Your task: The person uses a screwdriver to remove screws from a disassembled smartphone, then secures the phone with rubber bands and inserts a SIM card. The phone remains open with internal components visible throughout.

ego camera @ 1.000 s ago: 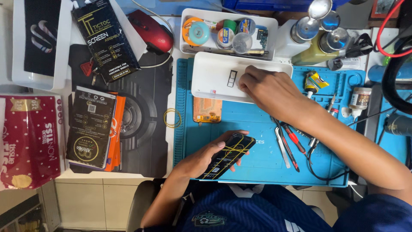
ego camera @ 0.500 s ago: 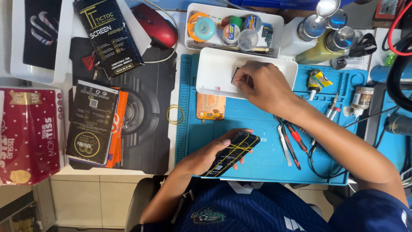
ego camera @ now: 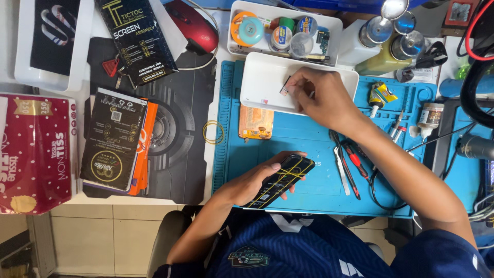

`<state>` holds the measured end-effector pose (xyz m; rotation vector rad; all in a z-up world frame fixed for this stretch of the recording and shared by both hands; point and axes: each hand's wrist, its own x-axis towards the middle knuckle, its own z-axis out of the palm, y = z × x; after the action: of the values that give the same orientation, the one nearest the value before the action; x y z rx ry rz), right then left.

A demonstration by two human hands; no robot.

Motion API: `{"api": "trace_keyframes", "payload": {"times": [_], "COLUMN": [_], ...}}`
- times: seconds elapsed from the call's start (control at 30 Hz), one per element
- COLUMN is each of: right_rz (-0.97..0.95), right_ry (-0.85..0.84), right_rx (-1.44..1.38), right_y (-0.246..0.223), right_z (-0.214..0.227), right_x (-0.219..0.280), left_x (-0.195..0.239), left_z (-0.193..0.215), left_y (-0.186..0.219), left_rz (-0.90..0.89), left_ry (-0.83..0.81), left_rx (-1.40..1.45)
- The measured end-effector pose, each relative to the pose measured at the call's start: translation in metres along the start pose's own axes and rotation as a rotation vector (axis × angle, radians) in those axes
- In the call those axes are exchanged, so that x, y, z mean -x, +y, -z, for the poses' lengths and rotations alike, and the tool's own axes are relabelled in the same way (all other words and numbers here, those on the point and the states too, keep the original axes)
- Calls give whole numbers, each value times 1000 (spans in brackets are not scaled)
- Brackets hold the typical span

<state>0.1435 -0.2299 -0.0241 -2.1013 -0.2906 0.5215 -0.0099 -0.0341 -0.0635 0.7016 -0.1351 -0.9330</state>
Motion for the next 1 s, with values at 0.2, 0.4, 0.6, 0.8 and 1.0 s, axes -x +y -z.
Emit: {"api": "trace_keyframes", "payload": {"times": [0.2,0.4,0.6,0.8,1.0], "right_rz": [174,200,200,230,257], "right_ry": [63,58,56,84,87], "right_rx": [200,255,256,297,336], "right_y": [3,8,11,10,10], "right_z": [3,1,1,-2,-3], "right_x": [-3,-8,-8,-8,-7], "left_x": [0,-1,-1,-2,-3], "left_z": [1,1,2,2,1], "left_y": [-1,-3,-3,-3,-2], "left_rz": [3,4,3,16,6], "left_ry": [1,3,8,29,27], "left_rx": [-3,2,-5,-30,-28]}}
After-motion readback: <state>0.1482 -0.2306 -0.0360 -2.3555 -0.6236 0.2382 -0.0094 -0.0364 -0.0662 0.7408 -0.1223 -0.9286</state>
